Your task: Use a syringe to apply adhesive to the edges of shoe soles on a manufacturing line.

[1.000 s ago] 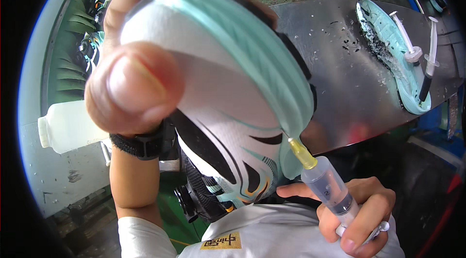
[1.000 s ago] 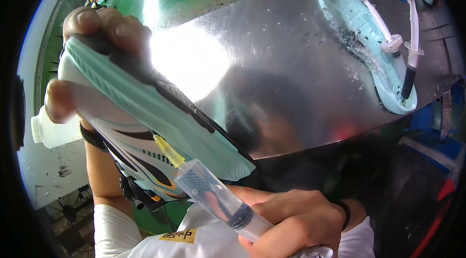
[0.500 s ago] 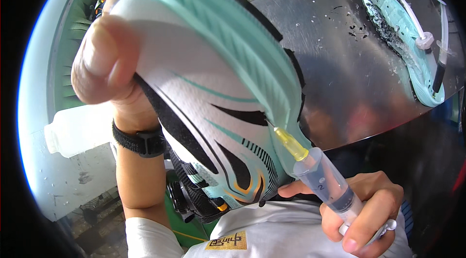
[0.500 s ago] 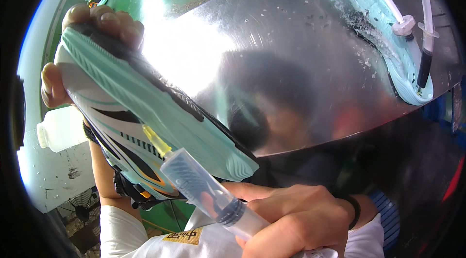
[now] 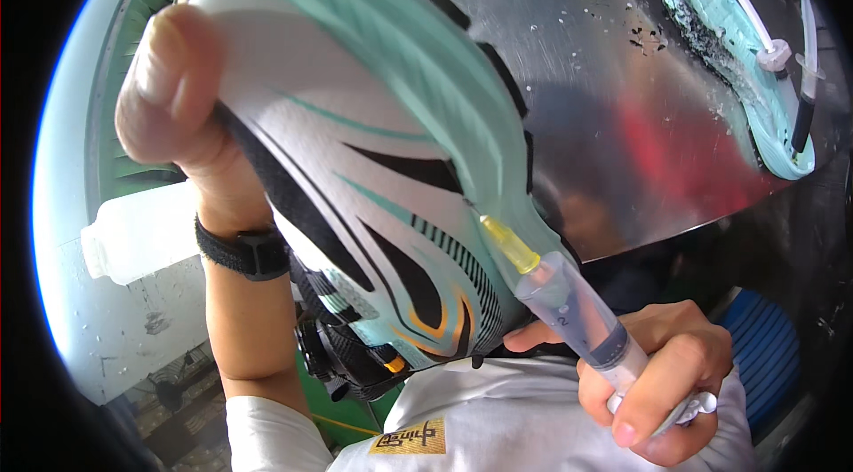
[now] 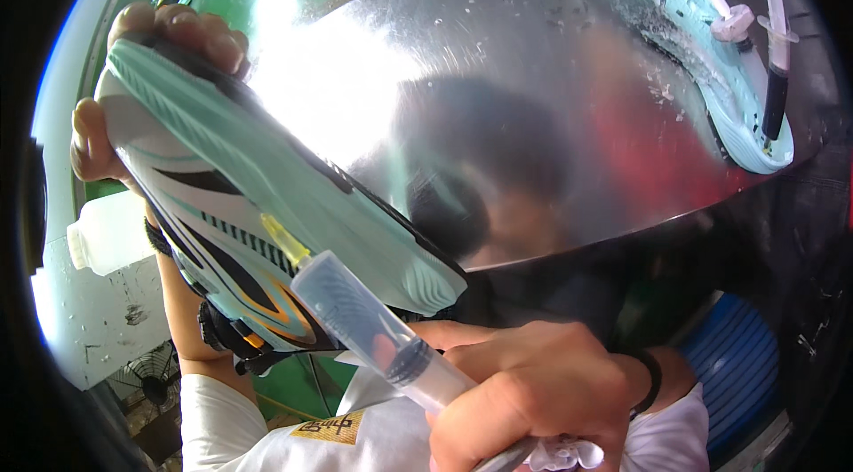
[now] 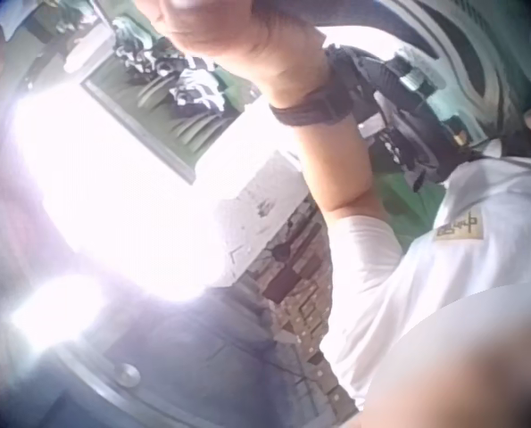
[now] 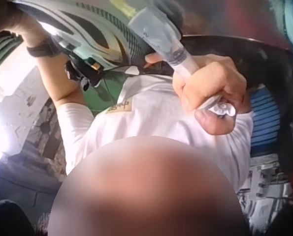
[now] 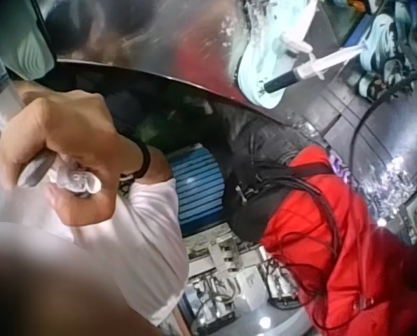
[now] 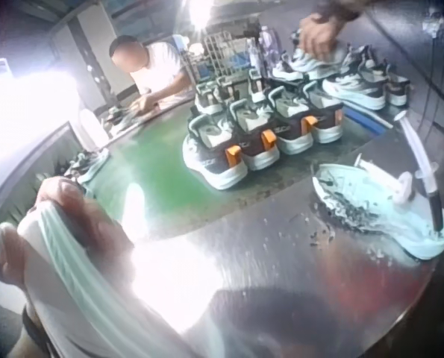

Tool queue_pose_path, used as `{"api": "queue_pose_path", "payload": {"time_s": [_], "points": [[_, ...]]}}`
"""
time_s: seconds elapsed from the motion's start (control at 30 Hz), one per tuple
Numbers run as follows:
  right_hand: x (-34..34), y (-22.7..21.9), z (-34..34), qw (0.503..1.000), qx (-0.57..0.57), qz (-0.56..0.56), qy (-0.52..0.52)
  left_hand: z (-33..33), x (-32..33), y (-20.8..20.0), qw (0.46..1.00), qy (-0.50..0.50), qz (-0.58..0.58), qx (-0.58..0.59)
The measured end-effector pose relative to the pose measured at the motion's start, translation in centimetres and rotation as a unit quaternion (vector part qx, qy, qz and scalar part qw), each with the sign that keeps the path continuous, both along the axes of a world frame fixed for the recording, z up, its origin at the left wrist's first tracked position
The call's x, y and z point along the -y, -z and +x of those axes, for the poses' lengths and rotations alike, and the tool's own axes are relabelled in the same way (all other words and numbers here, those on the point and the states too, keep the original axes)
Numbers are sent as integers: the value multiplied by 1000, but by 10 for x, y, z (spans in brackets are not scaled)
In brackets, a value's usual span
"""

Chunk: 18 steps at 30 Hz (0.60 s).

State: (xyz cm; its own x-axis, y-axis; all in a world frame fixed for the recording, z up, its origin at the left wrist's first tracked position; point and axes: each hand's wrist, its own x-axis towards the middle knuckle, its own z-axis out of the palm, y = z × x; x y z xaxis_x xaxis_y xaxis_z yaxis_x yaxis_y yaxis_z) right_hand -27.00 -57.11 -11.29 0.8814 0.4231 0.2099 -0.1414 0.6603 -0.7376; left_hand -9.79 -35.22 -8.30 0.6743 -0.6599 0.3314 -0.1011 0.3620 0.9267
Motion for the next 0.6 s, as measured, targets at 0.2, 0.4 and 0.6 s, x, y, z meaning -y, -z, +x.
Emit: {"api": "queue_pose_path", "payload": {"time_s": [0.2, 0.4, 0.6], "points": [[9, 22, -14, 998, -18, 19, -59, 5, -22, 0, 969, -230, 80, -43], [18, 44, -41, 990, -80, 98, -54, -3, -8, 9, 981, -48, -19, -187], [20, 67, -63, 979, -111, 172, -20, -8, -5, 13, 973, -164, 43, -155]]}}
